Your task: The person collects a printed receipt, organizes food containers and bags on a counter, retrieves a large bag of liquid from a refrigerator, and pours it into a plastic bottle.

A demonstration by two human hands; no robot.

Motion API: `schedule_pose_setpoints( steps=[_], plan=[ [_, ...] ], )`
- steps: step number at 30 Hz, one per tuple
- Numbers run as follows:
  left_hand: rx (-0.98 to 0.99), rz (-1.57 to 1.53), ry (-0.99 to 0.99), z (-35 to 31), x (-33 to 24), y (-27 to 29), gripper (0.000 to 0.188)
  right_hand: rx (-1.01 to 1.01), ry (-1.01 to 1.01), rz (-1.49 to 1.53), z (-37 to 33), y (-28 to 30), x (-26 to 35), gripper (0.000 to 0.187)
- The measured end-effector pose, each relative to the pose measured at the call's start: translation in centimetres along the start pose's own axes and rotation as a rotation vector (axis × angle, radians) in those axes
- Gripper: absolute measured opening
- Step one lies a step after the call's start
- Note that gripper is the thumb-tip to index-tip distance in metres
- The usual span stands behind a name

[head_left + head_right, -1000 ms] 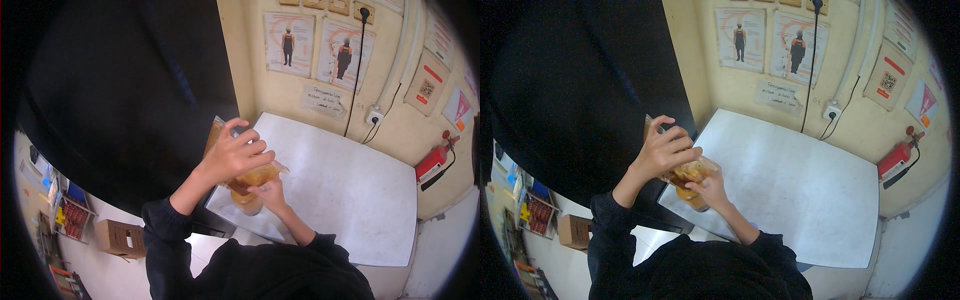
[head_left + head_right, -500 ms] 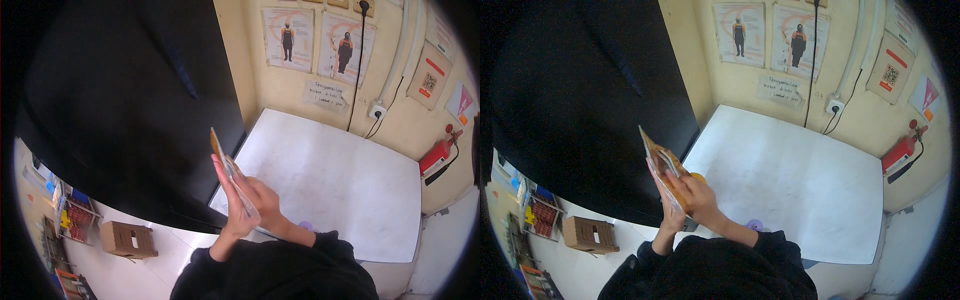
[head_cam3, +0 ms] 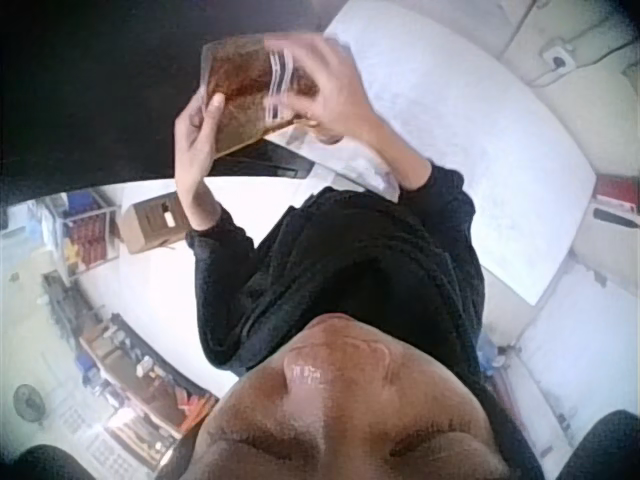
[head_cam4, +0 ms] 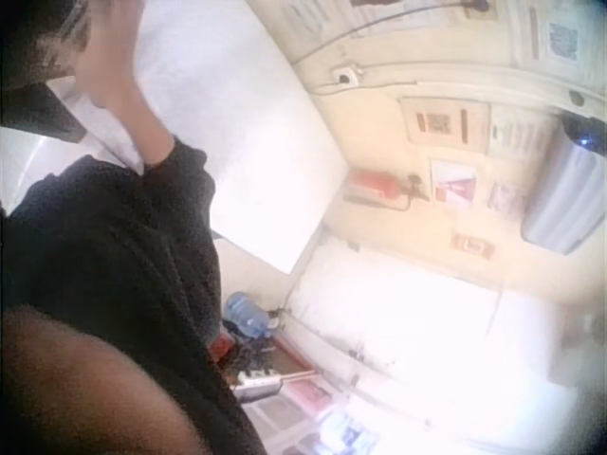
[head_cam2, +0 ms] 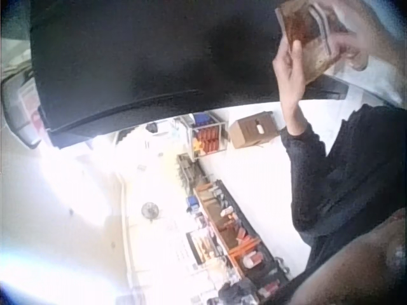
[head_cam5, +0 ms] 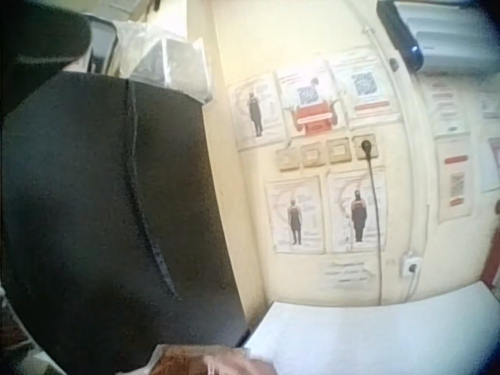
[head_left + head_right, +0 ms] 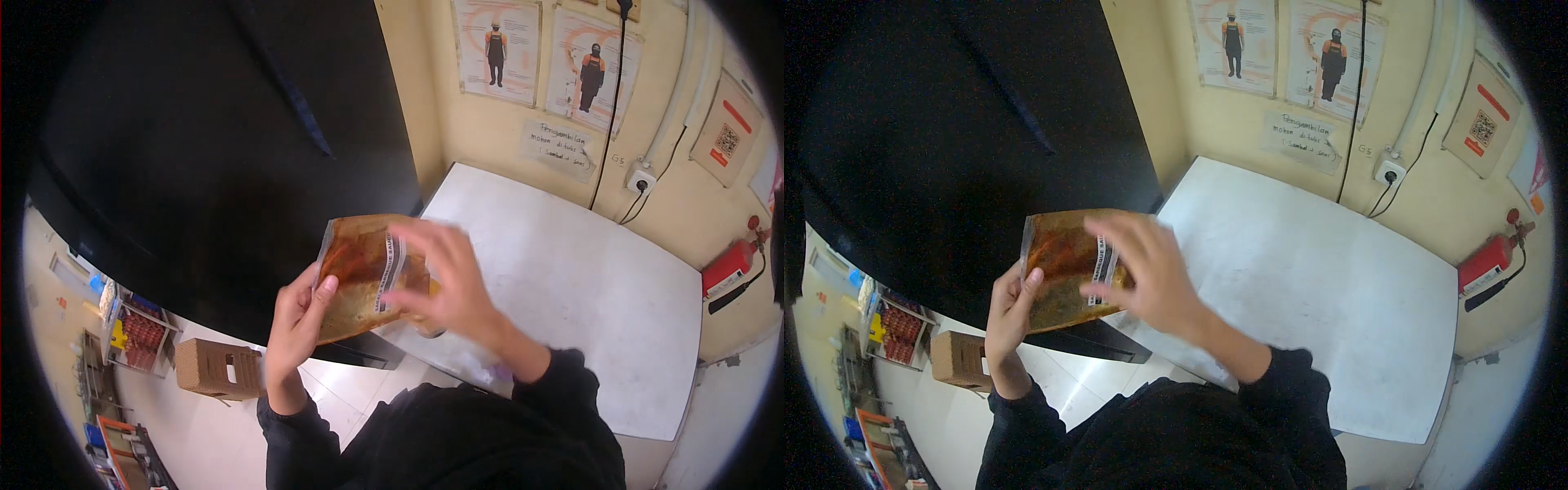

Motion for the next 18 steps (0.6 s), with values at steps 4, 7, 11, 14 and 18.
schedule_pose_setpoints(
  steps=[4, 7, 11, 14, 18],
  plan=[
    [-0.228, 0.431, -0.258, 0.8, -1.3, -0.1, 0.020, 0.232, 0.048, 0.138, 6.8, -0.8, -1.8, 0.057],
    [-0.335, 0.577, -0.344, 1.1, -1.8, -0.4, 0.021, 0.670, -0.167, 0.261, 8.5, -3.6, -1.9, 0.048],
    [-0.368, 0.589, -0.547, 1.4, -0.7, 0.1, 0.018, 0.728, 0.027, 0.245, 9.2, -5.3, 0.3, 0.045],
    [-0.360, 0.429, -0.557, 1.5, -0.2, 0.2, 0.020, 0.724, 0.021, 0.187, 9.3, -5.4, 0.9, 0.043],
    [-0.352, 0.260, -0.585, 1.5, 0.1, -0.3, 0.025, 0.669, 0.104, 0.133, 8.2, -5.7, 1.0, 0.043]
  ],
)
Point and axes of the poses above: each hand's wrist, its own z-axis towards the middle knuckle, its own y-axis out of the back of the hand, x = y × z, the point moved 5 cm from there along z, towards the middle knuckle, and after that the axes turned 12 degrees about -x, right-handed, at the moved point
